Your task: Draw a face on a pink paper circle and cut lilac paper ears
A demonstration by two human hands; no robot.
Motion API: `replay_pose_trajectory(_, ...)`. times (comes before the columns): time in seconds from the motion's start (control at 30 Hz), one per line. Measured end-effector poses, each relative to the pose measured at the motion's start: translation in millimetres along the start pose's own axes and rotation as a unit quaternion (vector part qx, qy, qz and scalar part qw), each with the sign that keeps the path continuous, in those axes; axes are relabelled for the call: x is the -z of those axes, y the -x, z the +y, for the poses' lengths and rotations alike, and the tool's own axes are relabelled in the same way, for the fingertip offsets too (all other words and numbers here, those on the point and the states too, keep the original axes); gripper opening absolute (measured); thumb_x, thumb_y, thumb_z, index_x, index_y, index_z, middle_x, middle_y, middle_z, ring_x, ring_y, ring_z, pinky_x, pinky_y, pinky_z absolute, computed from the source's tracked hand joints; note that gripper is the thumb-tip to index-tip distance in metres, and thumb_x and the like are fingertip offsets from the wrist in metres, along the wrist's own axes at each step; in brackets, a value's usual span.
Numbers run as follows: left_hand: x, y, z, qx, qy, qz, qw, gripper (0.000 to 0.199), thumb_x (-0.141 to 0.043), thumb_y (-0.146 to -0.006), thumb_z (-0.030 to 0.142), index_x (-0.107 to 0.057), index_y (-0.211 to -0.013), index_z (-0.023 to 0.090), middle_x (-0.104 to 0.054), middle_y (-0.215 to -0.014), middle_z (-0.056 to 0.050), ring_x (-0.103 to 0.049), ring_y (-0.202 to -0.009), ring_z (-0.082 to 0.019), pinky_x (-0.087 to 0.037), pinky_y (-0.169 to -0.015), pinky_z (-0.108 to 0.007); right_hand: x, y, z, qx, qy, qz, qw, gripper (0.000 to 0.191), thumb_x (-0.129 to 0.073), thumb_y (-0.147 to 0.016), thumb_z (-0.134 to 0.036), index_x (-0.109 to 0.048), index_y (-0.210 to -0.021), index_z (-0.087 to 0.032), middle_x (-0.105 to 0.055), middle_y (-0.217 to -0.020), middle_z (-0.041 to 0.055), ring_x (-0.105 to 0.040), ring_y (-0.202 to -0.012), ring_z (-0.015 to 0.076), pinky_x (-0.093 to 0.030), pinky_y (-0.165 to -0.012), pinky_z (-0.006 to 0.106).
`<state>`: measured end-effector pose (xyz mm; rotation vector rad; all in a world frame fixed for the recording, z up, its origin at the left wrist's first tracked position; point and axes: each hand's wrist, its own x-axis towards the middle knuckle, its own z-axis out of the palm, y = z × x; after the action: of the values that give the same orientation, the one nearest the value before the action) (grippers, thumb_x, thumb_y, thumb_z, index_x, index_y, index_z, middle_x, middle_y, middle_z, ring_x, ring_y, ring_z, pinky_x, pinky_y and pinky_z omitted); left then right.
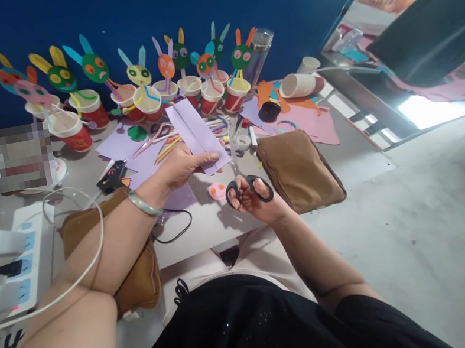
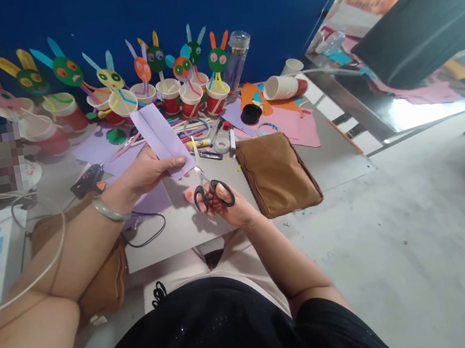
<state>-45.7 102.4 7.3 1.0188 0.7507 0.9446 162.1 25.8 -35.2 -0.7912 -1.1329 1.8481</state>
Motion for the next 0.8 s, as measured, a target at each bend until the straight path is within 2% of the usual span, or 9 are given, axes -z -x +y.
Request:
replay_pose_trajectory(0.23, 2.0, -1, -5, -0.007, 0.003, -0.01, 1.0, 0.041, -0.097, -0.062, 0.03, -0.078, -0.095, 0.014, -0.081, -0.09, -0.01, -0.075, -0.07, -0.02, -0.062, -0.065, -0.029, -2, 4, -1, -0.002, 0.012, -0.004, 1.0, 0.066, -0.069, -0.074, -0.086, -0.061, -0.078, -0.021, -0.054, -0.064, -0.0015, -0.041, -0.054, 0.0113, -0.028, -0.049, 0.025)
replay_pose_trajectory(0.43, 7.2, -6, -11, -0.023, -0.003, -0.019, 1.0, 0.055, -0.101, -0.055, 0.039, -0.078, -0.098, 0.012, -0.082, -0.091, -0.01, -0.076, -0.071, -0.02, -0.063, -0.065, -0.028, -4, 7, 4, -0.007, -0.019, 0.05, 0.999, 0.066, -0.077, -0.068, -0.084, -0.057, -0.076, -0.021, -0.052, -0.059, -0.0051, -0.037, -0.05, 0.0087, -0.031, -0.053, 0.026)
replay_pose_trajectory(0.57, 7.2, -7, -11, -0.016, -0.009, -0.023, 1.0, 0.059, -0.102, -0.054, 0.041, -0.078, -0.099, 0.012, -0.082, -0.091, -0.009, -0.076, -0.069, -0.02, -0.063, -0.063, -0.029, -8, 7, 7, 0.011, -0.049, 0.037, 0.998, 0.064, -0.077, -0.071, -0.08, -0.058, -0.075, -0.02, -0.05, -0.058, -0.0053, -0.036, -0.05, 0.008, -0.027, -0.051, 0.025)
replay_pose_trajectory(0.7, 6.1, -6, -11, -0.014, -0.017, -0.013, 1.0, 0.063, -0.102, -0.051, 0.045, -0.077, -0.098, 0.012, -0.082, -0.09, -0.01, -0.076, -0.069, -0.021, -0.063, -0.064, -0.03, -11, 7, 7, 0.018, -0.063, 0.033, 0.997, 0.061, -0.079, -0.073, -0.078, -0.058, -0.074, -0.02, -0.049, -0.056, -0.0063, -0.035, -0.049, 0.0079, -0.031, -0.053, 0.026)
replay_pose_trajectory(0.8, 6.0, -6, -11, -0.015, -0.033, -0.008, 0.999, 0.061, -0.102, -0.051, 0.047, -0.077, -0.094, 0.011, -0.082, -0.086, -0.01, -0.075, -0.066, -0.02, -0.062, -0.062, -0.03, -12, 7, 9, 0.023, -0.066, 0.027, 0.997, 0.06, -0.079, -0.073, -0.077, -0.059, -0.073, -0.02, -0.048, -0.053, -0.0064, -0.033, -0.048, 0.0081, -0.03, -0.052, 0.026)
